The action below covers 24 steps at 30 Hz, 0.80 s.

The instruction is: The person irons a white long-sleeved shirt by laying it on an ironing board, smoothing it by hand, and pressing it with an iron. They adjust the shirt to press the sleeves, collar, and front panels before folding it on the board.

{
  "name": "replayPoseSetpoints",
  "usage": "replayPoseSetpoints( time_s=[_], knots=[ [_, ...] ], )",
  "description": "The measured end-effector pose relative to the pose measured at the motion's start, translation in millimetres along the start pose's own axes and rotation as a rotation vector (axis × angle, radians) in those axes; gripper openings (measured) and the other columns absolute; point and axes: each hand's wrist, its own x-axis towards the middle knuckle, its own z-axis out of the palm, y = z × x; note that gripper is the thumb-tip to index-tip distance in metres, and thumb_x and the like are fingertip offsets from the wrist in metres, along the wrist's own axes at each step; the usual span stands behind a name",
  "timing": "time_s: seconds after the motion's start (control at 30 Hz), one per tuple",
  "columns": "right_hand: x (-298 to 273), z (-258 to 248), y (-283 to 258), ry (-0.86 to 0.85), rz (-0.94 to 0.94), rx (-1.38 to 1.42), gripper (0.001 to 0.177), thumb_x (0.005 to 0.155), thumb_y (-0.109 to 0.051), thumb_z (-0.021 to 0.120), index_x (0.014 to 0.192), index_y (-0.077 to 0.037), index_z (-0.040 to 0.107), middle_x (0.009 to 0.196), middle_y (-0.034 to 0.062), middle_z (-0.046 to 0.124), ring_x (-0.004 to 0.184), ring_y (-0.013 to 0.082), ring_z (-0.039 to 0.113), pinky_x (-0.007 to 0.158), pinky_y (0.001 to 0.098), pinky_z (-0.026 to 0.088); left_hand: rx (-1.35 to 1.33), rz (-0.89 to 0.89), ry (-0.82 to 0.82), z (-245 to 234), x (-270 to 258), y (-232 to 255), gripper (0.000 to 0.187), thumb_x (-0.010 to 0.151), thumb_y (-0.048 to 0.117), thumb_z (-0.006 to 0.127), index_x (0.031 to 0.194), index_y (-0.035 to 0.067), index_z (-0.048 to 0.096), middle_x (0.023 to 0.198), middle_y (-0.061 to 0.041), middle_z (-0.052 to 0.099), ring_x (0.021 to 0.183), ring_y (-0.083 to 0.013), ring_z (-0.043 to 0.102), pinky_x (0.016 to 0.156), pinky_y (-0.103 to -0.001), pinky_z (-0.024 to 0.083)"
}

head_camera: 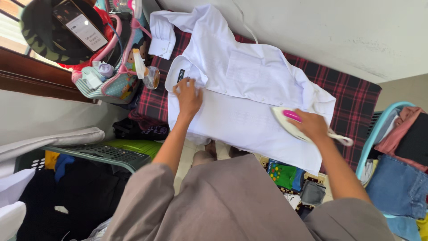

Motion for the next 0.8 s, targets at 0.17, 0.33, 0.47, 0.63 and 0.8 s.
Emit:
replayPoseSetpoints(
  time_s=[0.17, 0.33, 0.47, 0.63, 0.8],
  knots=[
    [-4, -8, -1, -0.079, 0.167, -0.01, 0.048, 0.093, -0.066, 0.06, 0.12, -0.027, 0.068, 0.085, 0.0118, 0.076, 0.077, 0.033, 0.075, 0.068, 0.0476, 0.058, 0.147, -0.271, -0.716, 31, 47, -21, 0.009, 0.089, 0.022, 0.072, 0.09, 0.014, 0.069, 0.09, -0.005, 0.069, 0.097, -0.0258, 0.065, 0.108, -0.057, 0.023],
    [-1, 5, -67, 0.012, -0.07, 0.128, 0.044, 0.089, -0.063, 0.059, 0.119, -0.032, 0.068, 0.094, 0.0058, 0.077, 0.078, 0.031, 0.074, 0.068, 0.046, 0.057, -0.074, -0.388, -0.442, 28, 53, -32, 0.015, 0.069, 0.011, 0.078, 0.08, 0.015, 0.069, 0.081, 0.005, 0.067, 0.084, -0.0181, 0.062, 0.09, -0.048, 0.027],
    [1, -7, -84, -0.189, -0.201, -0.015, 0.041, 0.094, -0.064, 0.056, 0.113, -0.03, 0.068, 0.091, 0.0006, 0.077, 0.081, 0.0277, 0.073, 0.069, 0.0443, 0.057, -0.141, -0.469, -0.374, 23, 56, -23, 0.026, 0.07, -0.005, 0.064, 0.085, 0.016, 0.07, 0.081, 0.007, 0.068, 0.081, -0.0135, 0.064, 0.092, -0.042, 0.025],
    [16, -26, -67, -0.111, 0.055, 0.015, 0.041, 0.092, -0.06, 0.062, 0.117, -0.027, 0.067, 0.081, 0.0091, 0.075, 0.07, 0.0322, 0.073, 0.059, 0.0476, 0.055, -0.122, -0.473, -0.277, 6, 64, -2, 0.023, 0.076, 0.002, 0.068, 0.094, 0.015, 0.068, 0.091, 0.001, 0.067, 0.089, -0.0163, 0.062, 0.093, -0.042, 0.024],
    [9, -10, -83, 0.017, 0.016, 0.099, 0.042, 0.093, -0.058, 0.061, 0.116, -0.024, 0.067, 0.082, 0.0091, 0.076, 0.068, 0.0333, 0.072, 0.058, 0.0481, 0.056, -0.012, -0.167, -0.096, 15, 58, 28, 0.052, 0.074, 0.026, 0.086, 0.112, 0.003, 0.059, 0.092, -0.009, 0.061, 0.091, -0.0251, 0.056, 0.09, -0.047, 0.025]
  ],
)
